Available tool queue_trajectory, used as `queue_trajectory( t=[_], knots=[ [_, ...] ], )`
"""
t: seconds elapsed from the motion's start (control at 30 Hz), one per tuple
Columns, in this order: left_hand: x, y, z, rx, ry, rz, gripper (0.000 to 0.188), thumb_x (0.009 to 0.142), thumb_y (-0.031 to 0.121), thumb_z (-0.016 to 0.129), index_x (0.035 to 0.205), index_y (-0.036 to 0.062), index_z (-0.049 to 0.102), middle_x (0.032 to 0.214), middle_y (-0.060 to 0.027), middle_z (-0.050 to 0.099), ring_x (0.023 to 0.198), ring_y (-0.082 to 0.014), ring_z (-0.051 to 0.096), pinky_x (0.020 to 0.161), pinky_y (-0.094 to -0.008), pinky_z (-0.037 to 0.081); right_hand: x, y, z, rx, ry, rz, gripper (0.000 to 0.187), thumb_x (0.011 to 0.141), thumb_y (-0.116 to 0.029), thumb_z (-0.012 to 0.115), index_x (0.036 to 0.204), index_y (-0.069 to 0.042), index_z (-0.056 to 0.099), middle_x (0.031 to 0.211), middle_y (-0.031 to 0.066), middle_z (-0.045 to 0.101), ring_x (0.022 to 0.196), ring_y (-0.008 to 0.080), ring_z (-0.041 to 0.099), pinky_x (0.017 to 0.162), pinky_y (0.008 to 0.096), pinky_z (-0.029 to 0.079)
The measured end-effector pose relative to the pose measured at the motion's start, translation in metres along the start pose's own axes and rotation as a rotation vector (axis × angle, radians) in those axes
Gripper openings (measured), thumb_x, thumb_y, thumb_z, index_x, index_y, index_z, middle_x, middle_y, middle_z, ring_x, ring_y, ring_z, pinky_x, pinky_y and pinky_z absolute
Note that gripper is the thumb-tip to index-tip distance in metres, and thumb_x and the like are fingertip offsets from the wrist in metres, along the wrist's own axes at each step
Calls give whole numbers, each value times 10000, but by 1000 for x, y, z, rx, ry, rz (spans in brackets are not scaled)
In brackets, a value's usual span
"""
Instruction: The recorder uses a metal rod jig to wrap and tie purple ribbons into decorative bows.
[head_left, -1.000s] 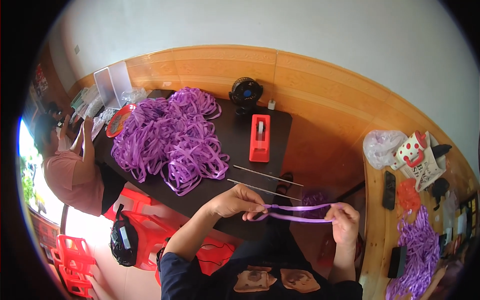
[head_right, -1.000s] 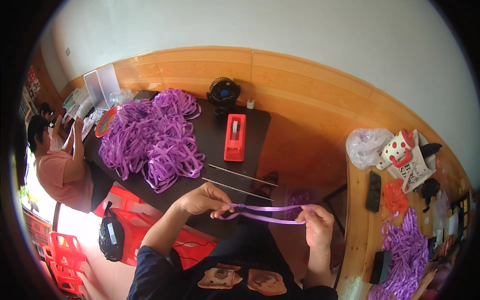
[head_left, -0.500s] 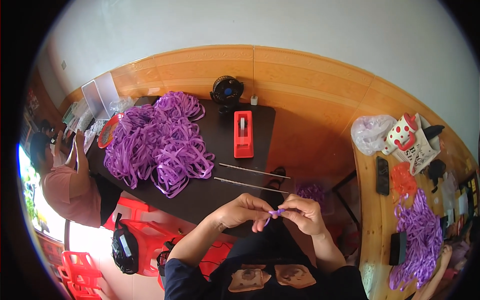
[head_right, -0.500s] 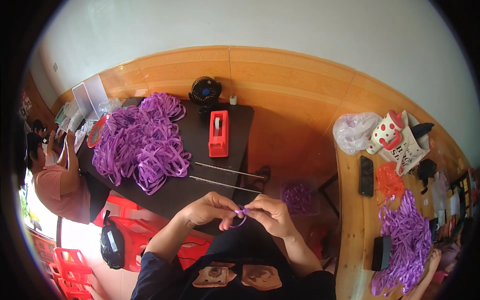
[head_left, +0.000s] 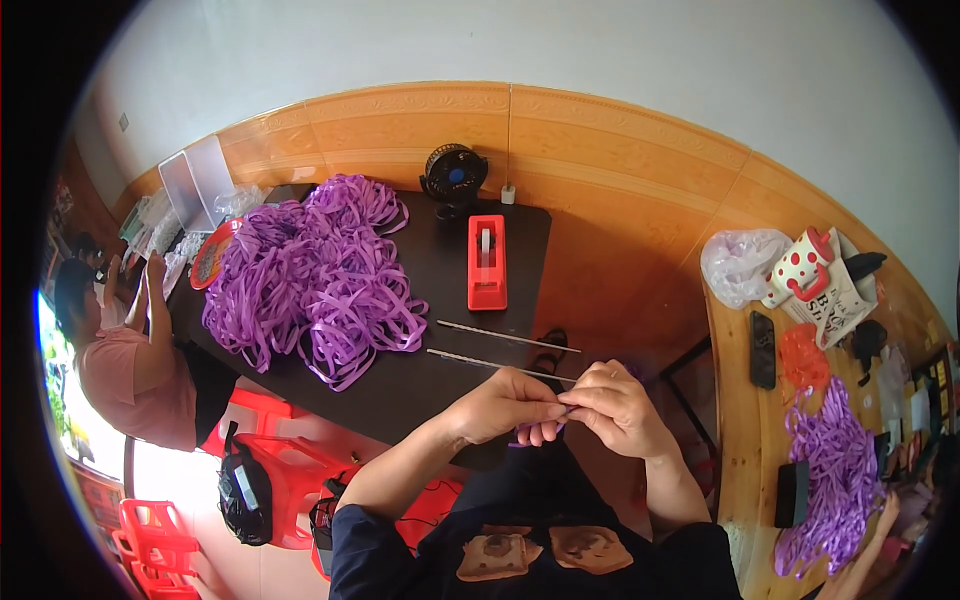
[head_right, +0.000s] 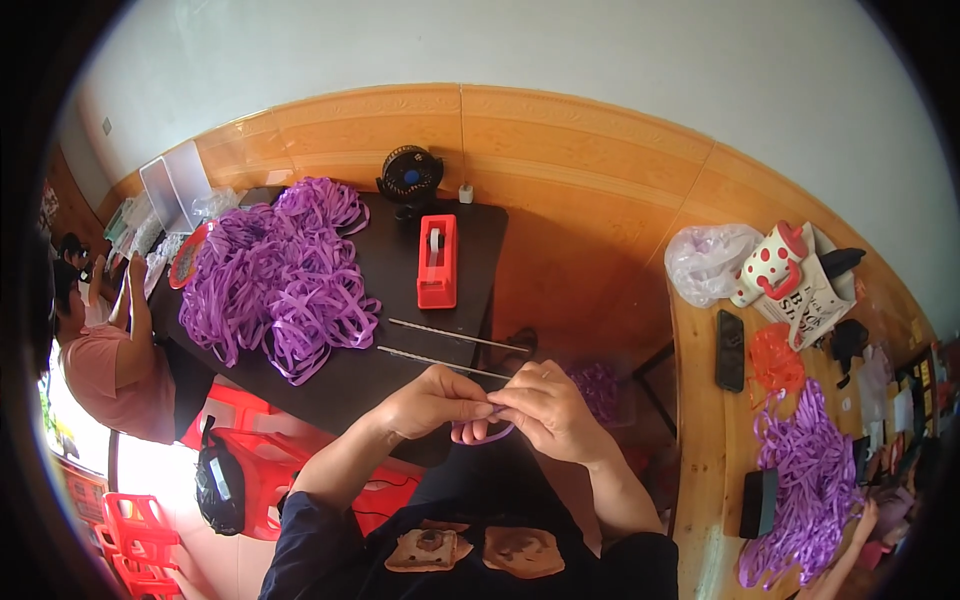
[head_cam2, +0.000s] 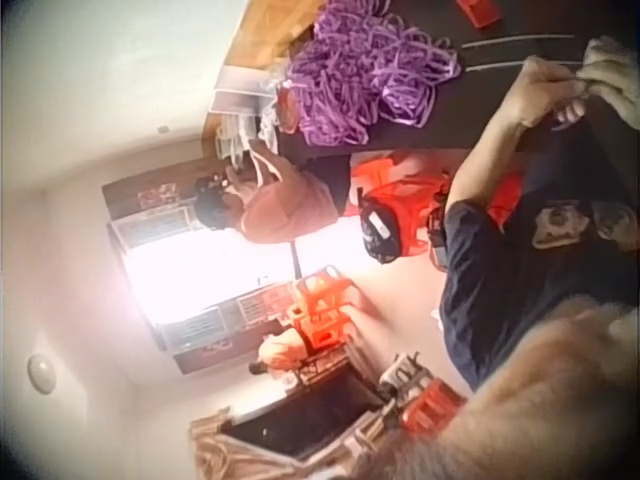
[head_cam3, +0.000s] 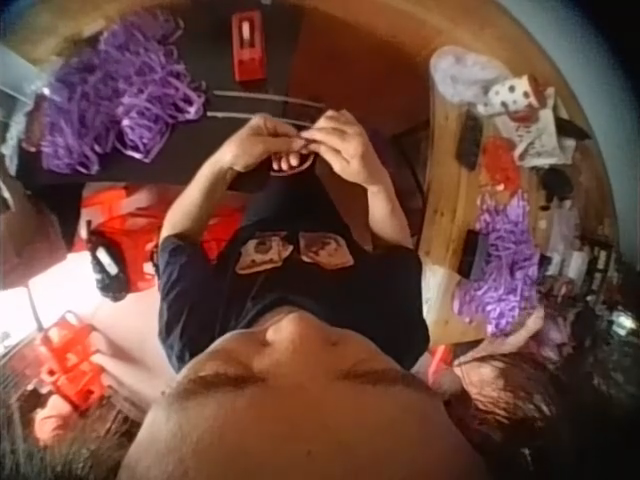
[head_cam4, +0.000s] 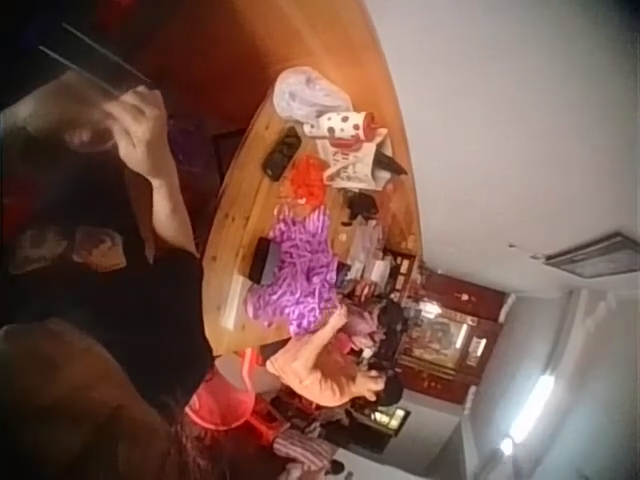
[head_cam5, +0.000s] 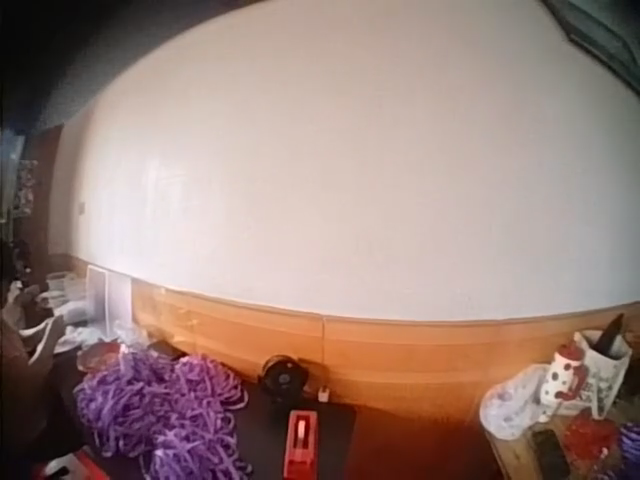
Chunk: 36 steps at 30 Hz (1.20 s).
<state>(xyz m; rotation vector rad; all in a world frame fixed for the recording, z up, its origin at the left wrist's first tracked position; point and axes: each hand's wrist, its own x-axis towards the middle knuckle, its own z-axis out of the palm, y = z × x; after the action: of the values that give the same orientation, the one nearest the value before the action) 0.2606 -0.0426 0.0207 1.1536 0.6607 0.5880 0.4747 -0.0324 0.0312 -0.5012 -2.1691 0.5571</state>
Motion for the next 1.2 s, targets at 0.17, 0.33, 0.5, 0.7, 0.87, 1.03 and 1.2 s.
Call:
queue_trajectory(
  t=[0.17, 0.33, 0.5, 0.7, 0.87, 1.03, 1.2],
  knots=[
    [1, 1, -4, -34, 48, -2, 225, 941, 199, 561, 871, 11, 664, 713, -47, 658, 576, -79, 603, 494, -185, 454, -10, 12, 6, -110, 88, 5, 248, 665, 35, 702, 898, -38, 658, 772, 33, 624, 702, 198, 570, 653, 316, 382],
    [3, 8, 2, 26, 11, -68, 223, 944, 198, 553, 907, 2, 654, 719, -62, 664, 557, -97, 610, 475, -184, 457, -13, 11, 10, -169, 112, 32, 284, 647, 61, 691, 911, -39, 656, 765, 39, 623, 704, 199, 574, 659, 320, 383],
    [1, 9, 0, -54, -7, -28, 228, 951, 157, 527, 946, -31, 656, 719, -114, 673, 557, -147, 634, 472, -200, 475, -14, 1, 10, 172, 105, 235, 355, 656, 61, 687, 990, -46, 631, 753, 28, 613, 701, 179, 567, 687, 305, 372],
    [-1, 6, 3, -151, -41, -28, 236, 961, 186, 513, 937, -11, 642, 721, -113, 679, 535, -136, 631, 446, -196, 476, -20, 2, 17, 106, 155, 168, 337, 661, 31, 690, 980, -55, 627, 752, 30, 613, 697, 175, 570, 697, 295, 370],
    [-4, 5, 2, -184, -65, -52, 232, 960, 187, 510, 947, -1, 644, 717, -115, 679, 540, -140, 635, 454, -192, 483, -29, 3, 23, 147, 257, 185, 222, 670, 44, 684, 870, -43, 643, 738, 47, 620, 678, 189, 572, 675, 302, 383],
    [-5, 5, 6, -109, -63, -57, 235, 960, 197, 513, 949, 3, 645, 736, -109, 683, 543, -132, 634, 456, -189, 480, -29, -3, 23, 141, 323, 242, 146, 670, 66, 685, 769, -33, 644, 719, 58, 623, 663, 192, 573, 648, 312, 399],
    [-6, 7, 7, -91, -66, -102, 240, 954, 207, 530, 943, 2, 653, 759, -97, 688, 561, -121, 636, 472, -187, 484, -32, 0, 25, -2, 361, 216, 150, 654, 99, 677, 757, -6, 646, 725, 82, 627, 656, 199, 576, 610, 285, 426]
  ],
)
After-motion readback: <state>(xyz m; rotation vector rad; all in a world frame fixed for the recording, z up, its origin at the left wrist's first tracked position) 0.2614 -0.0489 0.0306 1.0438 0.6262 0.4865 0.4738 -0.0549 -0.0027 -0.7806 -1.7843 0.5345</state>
